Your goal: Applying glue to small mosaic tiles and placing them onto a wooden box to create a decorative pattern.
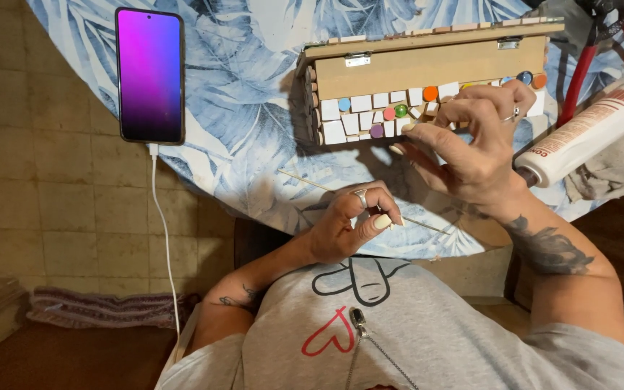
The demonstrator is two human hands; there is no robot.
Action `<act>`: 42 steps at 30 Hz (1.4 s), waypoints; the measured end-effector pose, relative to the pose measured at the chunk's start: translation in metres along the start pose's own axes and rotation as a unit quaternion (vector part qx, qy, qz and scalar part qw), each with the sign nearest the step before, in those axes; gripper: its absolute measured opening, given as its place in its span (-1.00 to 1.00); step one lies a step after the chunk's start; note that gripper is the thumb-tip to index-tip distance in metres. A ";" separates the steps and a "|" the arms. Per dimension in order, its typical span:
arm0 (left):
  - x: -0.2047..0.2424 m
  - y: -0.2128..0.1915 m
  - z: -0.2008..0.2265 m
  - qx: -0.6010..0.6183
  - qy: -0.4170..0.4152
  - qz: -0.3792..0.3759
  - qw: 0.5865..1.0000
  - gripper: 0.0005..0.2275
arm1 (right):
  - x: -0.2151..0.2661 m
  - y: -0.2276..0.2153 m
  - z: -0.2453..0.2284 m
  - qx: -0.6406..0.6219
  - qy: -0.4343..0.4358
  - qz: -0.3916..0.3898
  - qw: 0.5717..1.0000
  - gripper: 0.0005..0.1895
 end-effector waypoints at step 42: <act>-0.017 -0.080 0.048 -0.221 0.242 0.355 0.875 -0.54 | 0.038 0.045 -0.015 -0.069 0.250 0.023 0.965 -0.67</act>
Point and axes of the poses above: each hand's wrist, its own x-axis away from the middle knuckle, its own y-axis out of the palm, z = x × y, the point moved 6 cm from there along -x, towards the middle knuckle, and after that the axes turned 2 degrees about x, right-handed, at the moved point
